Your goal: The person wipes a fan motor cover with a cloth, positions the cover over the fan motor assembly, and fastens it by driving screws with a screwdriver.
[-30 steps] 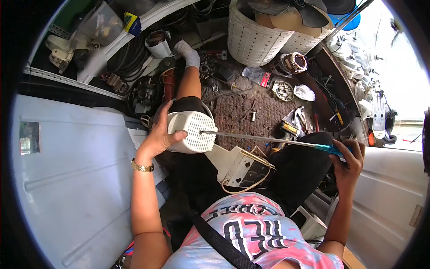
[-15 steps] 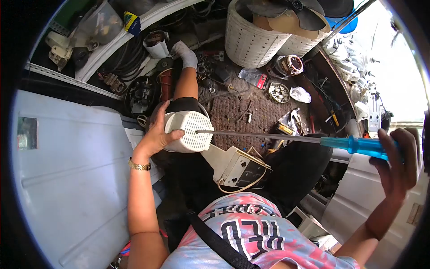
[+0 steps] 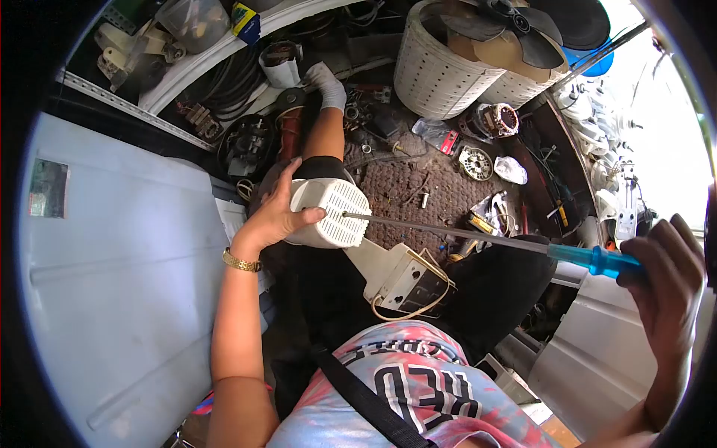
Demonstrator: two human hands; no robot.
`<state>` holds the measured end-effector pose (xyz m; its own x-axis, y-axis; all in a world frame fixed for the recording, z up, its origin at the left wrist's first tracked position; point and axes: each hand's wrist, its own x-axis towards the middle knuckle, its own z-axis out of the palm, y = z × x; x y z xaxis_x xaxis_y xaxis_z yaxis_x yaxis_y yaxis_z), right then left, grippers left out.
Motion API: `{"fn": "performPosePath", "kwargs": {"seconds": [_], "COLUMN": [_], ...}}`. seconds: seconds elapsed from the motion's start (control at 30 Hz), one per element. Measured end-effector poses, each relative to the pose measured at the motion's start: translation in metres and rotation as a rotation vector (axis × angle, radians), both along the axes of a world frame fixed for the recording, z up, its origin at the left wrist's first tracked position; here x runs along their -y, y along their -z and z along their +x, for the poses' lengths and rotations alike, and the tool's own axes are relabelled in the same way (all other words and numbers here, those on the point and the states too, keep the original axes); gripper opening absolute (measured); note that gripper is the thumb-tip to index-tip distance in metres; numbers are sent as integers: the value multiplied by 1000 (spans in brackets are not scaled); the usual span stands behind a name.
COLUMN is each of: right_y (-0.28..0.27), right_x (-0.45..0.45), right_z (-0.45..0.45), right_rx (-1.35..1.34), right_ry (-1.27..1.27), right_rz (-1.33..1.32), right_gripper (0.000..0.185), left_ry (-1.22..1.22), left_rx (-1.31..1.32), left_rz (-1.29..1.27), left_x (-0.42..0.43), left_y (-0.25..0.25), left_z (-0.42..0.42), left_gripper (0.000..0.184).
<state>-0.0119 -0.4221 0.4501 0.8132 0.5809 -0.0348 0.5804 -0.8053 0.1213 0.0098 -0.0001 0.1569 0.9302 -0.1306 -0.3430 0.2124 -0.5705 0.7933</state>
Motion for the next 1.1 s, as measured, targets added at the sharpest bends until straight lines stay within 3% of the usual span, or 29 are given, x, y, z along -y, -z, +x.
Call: {"fn": "performPosePath", "kwargs": {"seconds": [0.13, 0.23, 0.37, 0.6, 0.7, 0.83, 0.97, 1.0, 1.1], "right_y": [-1, -8, -14, -6, -7, -14, -7, -11, -4], "right_x": [-11, -17, -23, -13, -11, -15, -21, -32, -16], "right_z": [0, 2, -4, 19, 17, 14, 26, 31, 29], "right_rx": [-86, -27, 300, -212, -37, 315, -215, -439, -402], "right_ry": [218, 104, -273, 29, -55, -474, 70, 392, 254], "right_rz": [36, -119, -332, 101, -24, -318, -35, 125, 191], "right_gripper": [52, 50, 42, 56, 60, 49, 41, 41, 42], "left_ry": [-5, -2, -4, 9, 1, 3, -2, 2, 9], "left_rx": [-12, -15, 7, -24, -20, -20, -16, 0, 16], "left_rz": [-11, -21, -7, -11, -28, -58, -89, -81, -89], "left_x": [-2, -4, -4, -3, -3, -4, 0, -2, -6], "left_y": [1, 0, 5, 0, 0, 1, -5, -2, 5], "left_z": [0, 0, 0, 0, 0, 0, 1, 0, 1], "left_gripper": [126, 126, 127, 128, 128, 126, 123, 122, 120]}}
